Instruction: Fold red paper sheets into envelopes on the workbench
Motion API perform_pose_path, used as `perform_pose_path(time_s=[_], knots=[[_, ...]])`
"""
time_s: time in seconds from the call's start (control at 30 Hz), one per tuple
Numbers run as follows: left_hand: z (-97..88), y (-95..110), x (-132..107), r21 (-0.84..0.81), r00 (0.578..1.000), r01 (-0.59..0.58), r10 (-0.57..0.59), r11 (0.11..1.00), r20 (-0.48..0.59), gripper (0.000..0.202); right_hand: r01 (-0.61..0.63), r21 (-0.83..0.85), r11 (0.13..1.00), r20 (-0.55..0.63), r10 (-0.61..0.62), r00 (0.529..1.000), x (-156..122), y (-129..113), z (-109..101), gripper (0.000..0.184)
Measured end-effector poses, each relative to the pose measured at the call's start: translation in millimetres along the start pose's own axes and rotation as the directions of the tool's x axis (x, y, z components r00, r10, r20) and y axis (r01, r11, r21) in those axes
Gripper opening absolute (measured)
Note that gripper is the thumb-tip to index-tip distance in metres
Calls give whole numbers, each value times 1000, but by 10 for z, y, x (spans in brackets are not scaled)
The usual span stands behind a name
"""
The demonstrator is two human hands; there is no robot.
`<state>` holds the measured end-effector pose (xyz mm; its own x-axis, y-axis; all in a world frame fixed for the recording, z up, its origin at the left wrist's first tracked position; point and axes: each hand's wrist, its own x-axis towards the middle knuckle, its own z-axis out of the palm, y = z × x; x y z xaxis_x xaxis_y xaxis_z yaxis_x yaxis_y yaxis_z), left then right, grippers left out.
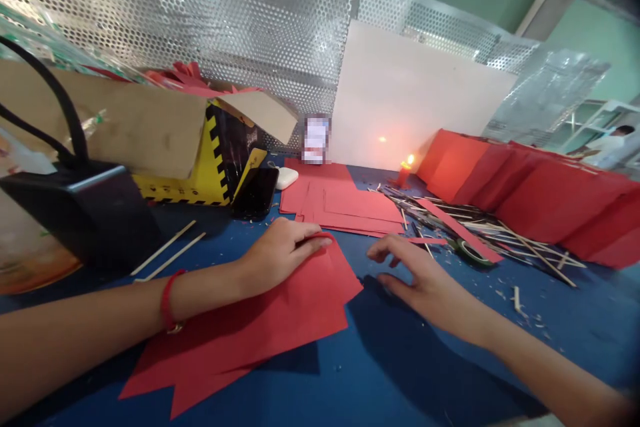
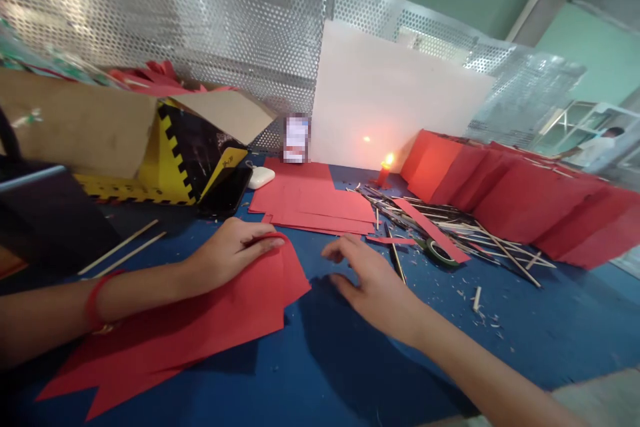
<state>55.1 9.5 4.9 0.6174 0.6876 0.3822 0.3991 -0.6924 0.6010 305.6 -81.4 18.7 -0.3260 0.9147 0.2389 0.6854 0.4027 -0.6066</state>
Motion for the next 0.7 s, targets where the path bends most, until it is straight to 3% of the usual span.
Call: perform_pose_path(time_s=[0.1,0.2,0.53,0.7], knots=[[5,20,-18,11,1000,-20,20,1000,9,37,-50,109,993,112,37,993,72,-210,82,13],[-9,51,-24,23,999,-36,36,999,10,36,-94,169,981,150,69,986,130,-305,111,12],[-38,64,-18,27,997,-59,58,998,42,35,-152,189,970,132,128,983,117,-229,52,14],[-25,71,-14,29,997,-68,67,997,39,37,-140,215,967,178,102,979,142,-259,83,13]])
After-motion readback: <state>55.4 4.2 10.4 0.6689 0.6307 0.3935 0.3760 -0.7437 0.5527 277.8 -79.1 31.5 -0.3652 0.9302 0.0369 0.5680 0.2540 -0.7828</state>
